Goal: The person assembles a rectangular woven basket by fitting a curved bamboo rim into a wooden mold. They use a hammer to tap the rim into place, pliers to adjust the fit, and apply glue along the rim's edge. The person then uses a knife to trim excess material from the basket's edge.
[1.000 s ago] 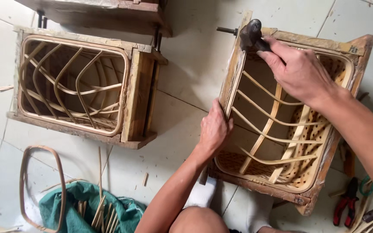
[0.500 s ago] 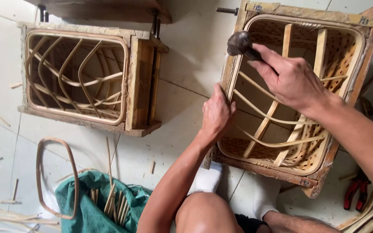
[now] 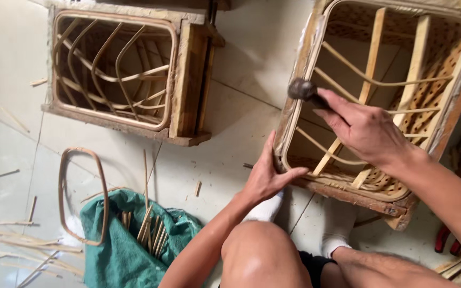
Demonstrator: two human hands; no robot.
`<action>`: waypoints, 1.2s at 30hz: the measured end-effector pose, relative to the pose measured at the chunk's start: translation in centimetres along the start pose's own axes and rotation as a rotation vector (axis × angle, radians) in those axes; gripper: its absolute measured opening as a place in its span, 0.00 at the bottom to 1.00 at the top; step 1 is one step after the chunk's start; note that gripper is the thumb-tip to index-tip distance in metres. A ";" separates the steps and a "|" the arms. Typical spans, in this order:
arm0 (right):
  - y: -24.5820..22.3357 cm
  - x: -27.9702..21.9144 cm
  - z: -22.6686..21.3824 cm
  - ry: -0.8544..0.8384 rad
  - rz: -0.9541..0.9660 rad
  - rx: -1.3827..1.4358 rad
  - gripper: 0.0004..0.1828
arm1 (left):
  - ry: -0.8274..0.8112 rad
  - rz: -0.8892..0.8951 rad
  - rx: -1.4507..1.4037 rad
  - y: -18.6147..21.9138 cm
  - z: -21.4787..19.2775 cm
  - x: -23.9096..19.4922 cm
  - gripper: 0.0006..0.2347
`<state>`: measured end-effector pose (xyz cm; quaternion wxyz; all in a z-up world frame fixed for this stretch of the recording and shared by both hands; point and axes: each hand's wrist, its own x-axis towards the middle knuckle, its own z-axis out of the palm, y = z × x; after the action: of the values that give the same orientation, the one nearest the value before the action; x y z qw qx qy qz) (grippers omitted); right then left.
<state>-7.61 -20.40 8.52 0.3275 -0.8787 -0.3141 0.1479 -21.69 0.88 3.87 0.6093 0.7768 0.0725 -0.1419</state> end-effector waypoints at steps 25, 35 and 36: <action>-0.8 -21.7 0.2 0.736 0.609 0.495 0.15 | 0.147 -0.105 0.611 0.4 2.6 8.9 0.18; -1.5 -25.1 0.1 0.683 0.643 0.462 0.09 | 0.083 -0.198 0.623 0.7 1.9 8.3 0.20; -1.3 -25.5 -0.3 0.682 0.634 0.440 0.10 | 0.023 -0.222 0.588 0.9 1.1 8.5 0.22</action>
<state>-27.40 -36.29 10.96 0.5276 -0.8393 0.1312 0.0077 -13.55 -0.93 1.84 0.3383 0.9086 0.1197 -0.2138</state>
